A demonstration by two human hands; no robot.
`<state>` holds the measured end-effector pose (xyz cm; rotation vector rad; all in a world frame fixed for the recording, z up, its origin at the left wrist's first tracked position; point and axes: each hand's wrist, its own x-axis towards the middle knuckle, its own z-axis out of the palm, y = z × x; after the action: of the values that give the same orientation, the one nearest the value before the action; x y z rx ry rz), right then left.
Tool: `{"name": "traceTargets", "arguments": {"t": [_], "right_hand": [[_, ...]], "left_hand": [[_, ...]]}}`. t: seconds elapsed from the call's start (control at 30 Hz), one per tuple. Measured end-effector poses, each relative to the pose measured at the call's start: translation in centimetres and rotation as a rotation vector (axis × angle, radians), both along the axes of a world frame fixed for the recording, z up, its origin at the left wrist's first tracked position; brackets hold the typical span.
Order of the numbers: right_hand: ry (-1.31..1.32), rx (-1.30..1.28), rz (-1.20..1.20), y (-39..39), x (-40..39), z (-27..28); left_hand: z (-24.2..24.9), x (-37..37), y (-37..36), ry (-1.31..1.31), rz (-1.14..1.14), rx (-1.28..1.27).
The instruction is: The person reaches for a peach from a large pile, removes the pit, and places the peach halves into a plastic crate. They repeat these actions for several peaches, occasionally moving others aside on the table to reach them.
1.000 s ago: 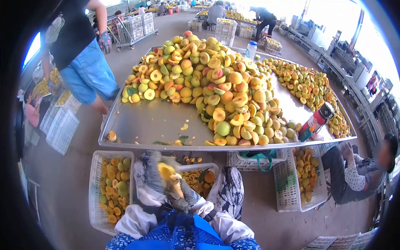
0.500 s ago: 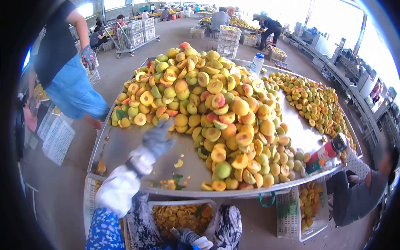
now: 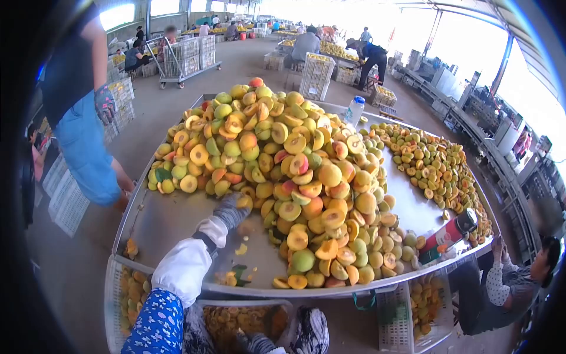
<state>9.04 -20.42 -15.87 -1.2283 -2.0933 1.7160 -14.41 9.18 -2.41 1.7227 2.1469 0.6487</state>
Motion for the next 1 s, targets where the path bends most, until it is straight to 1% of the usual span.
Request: {"name": "traceTargets", "arguments": {"t": [0.03, 0.07, 0.1, 0.13, 0.17, 0.23, 0.27, 0.3, 0.33, 0.37, 0.43, 0.47, 0.5, 0.57, 0.6, 0.63, 0.7, 0.73, 0.77, 0.83, 0.87, 0.9, 0.93, 0.97, 1.0], "right_hand": [[0.01, 0.038, -0.008, -0.2, 0.3, -0.4], [0.023, 0.055, -0.023, -0.8, 0.4, 1.3], [0.036, 0.077, -0.033, 0.0, 0.6, 3.6], [0.171, -0.116, -0.09, -0.2, 0.7, 4.7], [0.306, -0.313, -0.151, -0.5, 0.6, 5.5], [0.417, -0.703, -0.161, 0.1, 1.0, 6.8], [0.42, -0.042, 0.05, 0.2, 0.8, 5.4], [0.389, 0.62, 0.253, 0.1, 0.4, 4.3], [-0.055, 0.393, 0.326, 0.6, -1.0, 7.6], [-0.492, 0.154, 0.396, 0.5, -2.1, 10.4], [0.079, 0.204, 0.045, -0.6, -1.1, 8.3], [0.195, 0.232, -0.018, -0.8, -1.3, 9.6], [0.309, 0.26, -0.089, -0.2, -1.8, 11.6], [0.329, 0.501, -0.06, 0.5, -2.7, 13.1], [0.237, 0.632, -0.002, 0.8, -2.9, 13.2], [0.229, 0.62, -0.034, 1.1, -3.2, 11.2], [0.096, 0.709, 0.083, 1.2, -3.1, 14.1], [0.089, 0.712, 0.083, 1.3, -3.2, 14.1], [0.128, 0.722, 0.052, 1.4, -3.3, 13.8], [0.169, 0.732, 0.021, 1.4, -3.6, 13.4], [0.077, 0.78, 0.063, 1.3, -3.7, 13.2], [-0.015, 0.827, 0.103, 1.2, -3.8, 13.0], [-0.014, 0.884, 0.109, 1.2, -3.9, 12.5], [-0.015, 0.885, 0.105, 1.0, -4.0, 12.2], [0.074, 0.857, 0.072, 0.8, -4.1, 11.9]], "left_hand": [[-2.9, -0.9, -0.9, -0.359, 0.145, 0.175], [-1.7, -0.6, -3.3, -0.798, 0.205, 0.145], [0.7, -0.5, -5.6, -1.236, 0.277, 0.122], [1.6, -0.9, -7.6, -1.288, 0.233, 0.135], [2.4, -1.0, -9.9, -1.277, 0.257, 0.12], [3.6, -0.2, -14.6, -1.578, 0.188, 0.232], [3.7, 0.3, -16.6, -1.569, 0.211, 0.21], [3.8, 1.0, -18.4, -1.666, 0.252, 0.274], [3.6, 1.4, -20.2, -1.764, 0.297, 0.345], [3.2, 1.7, -22.0, -1.76, 0.32, 0.329], [2.5, 2.3, -25.1, -1.79, 0.344, 0.288], [2.2, 2.8, -26.6, -1.78, 0.416, 0.291], [2.0, 3.2, -28.4, -1.783, 0.428, 0.272], [1.4, 3.5, -31.8, -0.681, 0.186, 0.358], [0.4, 2.7, -33.3, -0.196, 0.12, 0.223], [-1.2, 2.4, -34.6, -0.203, 0.11, 0.219], [-5.6, 2.2, -36.4, -0.73, 0.063, 0.24], [-6.5, 2.4, -36.7, -0.992, 0.04, 0.248], [-4.1, 3.3, -36.5, -0.996, 0.039, 0.249], [0.5, 4.7, -36.4, 0.425, -0.033, 0.232], [-2.4, 4.3, -36.3, 0.426, -0.035, 0.234], [-7.6, 3.5, -36.0, -0.288, -0.091, 0.452], [-7.6, 3.7, -35.4, -1.013, -0.141, 0.634], [-7.6, 3.9, -35.2, -1.014, -0.146, 0.633], [-7.6, 4.6, -34.8, -1.02, -0.069, 0.606]]}}
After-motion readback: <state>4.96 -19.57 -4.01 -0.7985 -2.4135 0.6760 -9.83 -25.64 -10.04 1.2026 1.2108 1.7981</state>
